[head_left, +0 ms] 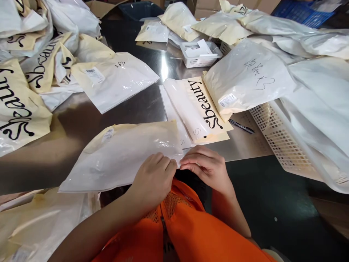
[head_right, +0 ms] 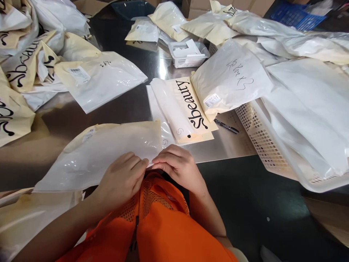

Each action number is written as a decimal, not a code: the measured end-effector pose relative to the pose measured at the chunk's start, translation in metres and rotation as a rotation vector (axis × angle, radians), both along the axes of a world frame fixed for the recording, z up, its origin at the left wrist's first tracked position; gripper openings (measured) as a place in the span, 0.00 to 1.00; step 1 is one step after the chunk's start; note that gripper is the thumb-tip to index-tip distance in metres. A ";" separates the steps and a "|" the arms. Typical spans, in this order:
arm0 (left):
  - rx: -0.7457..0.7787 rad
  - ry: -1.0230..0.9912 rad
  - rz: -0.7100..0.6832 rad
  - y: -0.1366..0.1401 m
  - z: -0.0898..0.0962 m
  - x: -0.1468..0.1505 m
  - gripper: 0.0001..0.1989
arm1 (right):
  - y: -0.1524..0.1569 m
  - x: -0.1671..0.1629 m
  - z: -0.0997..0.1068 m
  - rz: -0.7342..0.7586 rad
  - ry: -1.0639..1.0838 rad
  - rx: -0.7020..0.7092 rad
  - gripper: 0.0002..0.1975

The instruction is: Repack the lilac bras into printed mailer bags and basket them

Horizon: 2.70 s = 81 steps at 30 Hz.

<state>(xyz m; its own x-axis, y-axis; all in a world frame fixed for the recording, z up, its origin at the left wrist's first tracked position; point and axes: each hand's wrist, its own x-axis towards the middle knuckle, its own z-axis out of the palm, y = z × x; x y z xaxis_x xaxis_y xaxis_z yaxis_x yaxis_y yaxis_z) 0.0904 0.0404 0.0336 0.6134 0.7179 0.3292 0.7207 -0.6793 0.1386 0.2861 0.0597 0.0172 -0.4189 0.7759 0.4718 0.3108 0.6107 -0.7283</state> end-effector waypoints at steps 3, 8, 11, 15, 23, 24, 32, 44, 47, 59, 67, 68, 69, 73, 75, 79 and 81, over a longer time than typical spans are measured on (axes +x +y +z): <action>-0.028 -0.034 -0.024 0.000 -0.001 0.002 0.12 | -0.002 -0.003 0.002 -0.008 0.025 -0.017 0.08; -0.070 -0.115 -0.010 0.002 -0.003 0.000 0.13 | -0.001 -0.001 0.003 0.040 0.051 -0.038 0.09; -0.101 -0.131 -0.005 0.003 -0.002 -0.003 0.12 | 0.000 0.003 0.002 0.016 0.098 -0.070 0.12; -0.107 -0.132 -0.029 0.002 0.000 -0.004 0.13 | -0.001 0.004 0.002 -0.006 0.118 -0.042 0.10; -0.104 -0.148 -0.043 0.004 0.001 0.000 0.14 | -0.002 0.001 -0.004 0.024 0.080 -0.063 0.06; -0.110 -0.164 -0.041 0.005 0.002 0.000 0.13 | -0.002 0.001 -0.007 0.016 0.120 -0.058 0.08; -0.042 -0.328 -0.075 0.005 -0.004 -0.006 0.06 | -0.006 0.000 -0.013 -0.046 0.145 -0.059 0.12; -0.015 -0.435 -0.041 0.000 -0.008 -0.013 0.04 | -0.008 0.005 -0.006 -0.184 0.227 -0.016 0.12; -0.036 -0.460 -0.047 -0.001 -0.008 -0.014 0.04 | -0.009 0.004 -0.006 -0.173 0.238 -0.016 0.12; -0.042 -0.516 -0.065 -0.002 -0.009 -0.020 0.05 | -0.014 0.000 -0.010 -0.165 0.264 0.021 0.13; -0.096 -0.575 -0.093 -0.001 -0.013 -0.024 0.07 | -0.020 -0.008 -0.006 -0.159 0.231 0.027 0.14; -0.101 -0.578 -0.087 -0.001 -0.015 -0.025 0.06 | -0.020 -0.009 -0.005 -0.151 0.211 0.010 0.14; -0.104 -0.574 -0.086 -0.001 -0.016 -0.025 0.06 | -0.021 -0.011 -0.005 -0.136 0.187 -0.008 0.15; -0.095 -0.544 -0.081 -0.001 -0.018 -0.024 0.06 | -0.023 -0.015 -0.009 -0.065 0.156 -0.031 0.15; -0.088 -0.526 -0.076 -0.001 -0.018 -0.023 0.06 | -0.023 -0.016 -0.013 -0.048 0.177 -0.029 0.14; -0.048 -0.471 -0.045 -0.003 -0.018 -0.026 0.07 | -0.022 -0.010 -0.017 -0.135 0.206 -0.018 0.14; -0.025 -0.420 -0.006 -0.003 -0.019 -0.032 0.06 | -0.020 -0.003 -0.020 -0.274 0.224 0.005 0.12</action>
